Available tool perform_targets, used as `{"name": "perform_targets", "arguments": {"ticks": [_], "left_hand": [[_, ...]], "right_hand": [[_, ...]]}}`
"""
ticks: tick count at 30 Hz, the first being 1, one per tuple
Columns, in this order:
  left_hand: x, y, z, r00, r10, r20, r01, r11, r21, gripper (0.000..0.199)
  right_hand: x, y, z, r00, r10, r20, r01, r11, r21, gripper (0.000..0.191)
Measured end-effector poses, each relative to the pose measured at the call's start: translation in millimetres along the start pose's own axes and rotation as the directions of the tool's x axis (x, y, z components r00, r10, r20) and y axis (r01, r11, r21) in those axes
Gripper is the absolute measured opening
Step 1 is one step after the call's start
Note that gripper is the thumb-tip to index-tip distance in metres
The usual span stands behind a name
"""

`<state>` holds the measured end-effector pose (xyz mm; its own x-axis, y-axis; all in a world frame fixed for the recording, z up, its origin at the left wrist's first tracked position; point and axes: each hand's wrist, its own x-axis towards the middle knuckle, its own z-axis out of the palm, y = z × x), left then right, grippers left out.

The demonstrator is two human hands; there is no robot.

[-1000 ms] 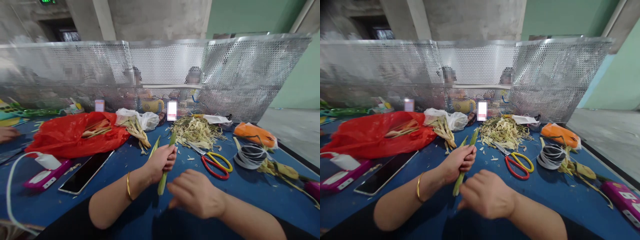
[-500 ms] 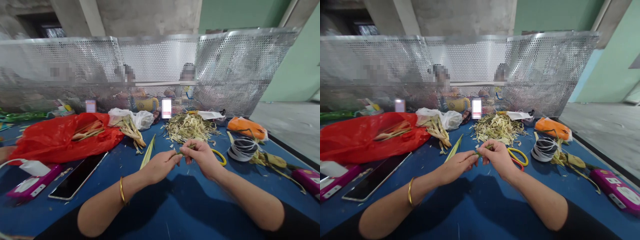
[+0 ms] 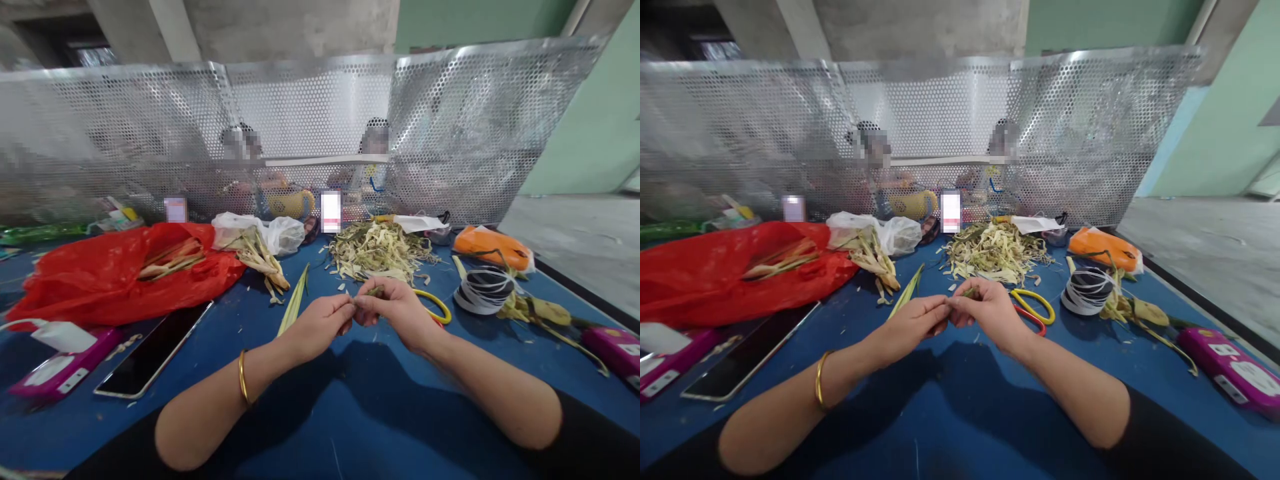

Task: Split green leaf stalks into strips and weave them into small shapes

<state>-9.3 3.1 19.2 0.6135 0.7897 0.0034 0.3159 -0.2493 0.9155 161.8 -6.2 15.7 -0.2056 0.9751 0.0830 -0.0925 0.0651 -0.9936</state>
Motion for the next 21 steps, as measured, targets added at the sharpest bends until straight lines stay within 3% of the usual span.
{"name": "perform_targets", "arguments": {"ticks": [3,6,9,12,14,15,16,17,18,19,21], "left_hand": [[-1,-3,0.9,0.989,0.143,-0.042,-0.128,0.958,0.257,0.029],[-1,-6,1.4,0.987,0.149,-0.055,-0.120,0.927,0.356,0.029],[0,-7,1.7,0.991,0.113,-0.066,-0.089,0.952,0.295,0.029],[2,-8,1.2,0.998,0.005,-0.065,0.000,0.997,0.075,0.028],[3,-7,-1.0,0.993,-0.101,-0.060,0.093,0.988,-0.124,0.027],[4,-7,-2.8,0.987,-0.146,-0.062,0.130,0.967,-0.218,0.026],[4,-7,-5.1,0.981,-0.184,-0.068,0.155,0.941,-0.302,0.026],[4,-6,-7.8,0.974,-0.212,-0.074,0.170,0.911,-0.376,0.025],[4,-6,-10.7,0.969,-0.234,-0.084,0.174,0.879,-0.444,0.024],[4,-6,-13.5,0.963,-0.252,-0.095,0.171,0.845,-0.506,0.023],[4,-5,-18.2,0.949,-0.290,-0.125,0.155,0.773,-0.615,0.021]], "right_hand": [[-2,3,1,0.999,0.043,-0.030,-0.041,0.997,0.063,0.025],[-2,7,2,0.998,0.051,-0.027,-0.050,0.998,0.048,0.026],[0,7,0,0.999,0.035,0.007,-0.034,0.997,-0.070,0.026],[5,-1,-9,0.996,0.021,0.086,0.005,0.955,-0.296,0.025],[7,-10,-21,0.992,-0.026,0.122,0.094,0.796,-0.597,0.023],[6,-14,-29,0.990,-0.048,0.131,0.132,0.623,-0.771,0.021],[5,-18,-37,0.991,-0.059,0.116,0.130,0.392,-0.911,0.020],[2,-20,-46,0.995,-0.042,0.095,0.101,0.166,-0.981,0.020],[-1,-21,-55,0.999,0.028,0.040,0.040,-0.006,-0.999,0.020],[-5,-20,-63,0.994,0.100,-0.041,-0.028,-0.124,-0.992,0.019],[-13,-16,-75,0.983,0.153,-0.098,-0.072,-0.169,-0.983,0.020]]}}
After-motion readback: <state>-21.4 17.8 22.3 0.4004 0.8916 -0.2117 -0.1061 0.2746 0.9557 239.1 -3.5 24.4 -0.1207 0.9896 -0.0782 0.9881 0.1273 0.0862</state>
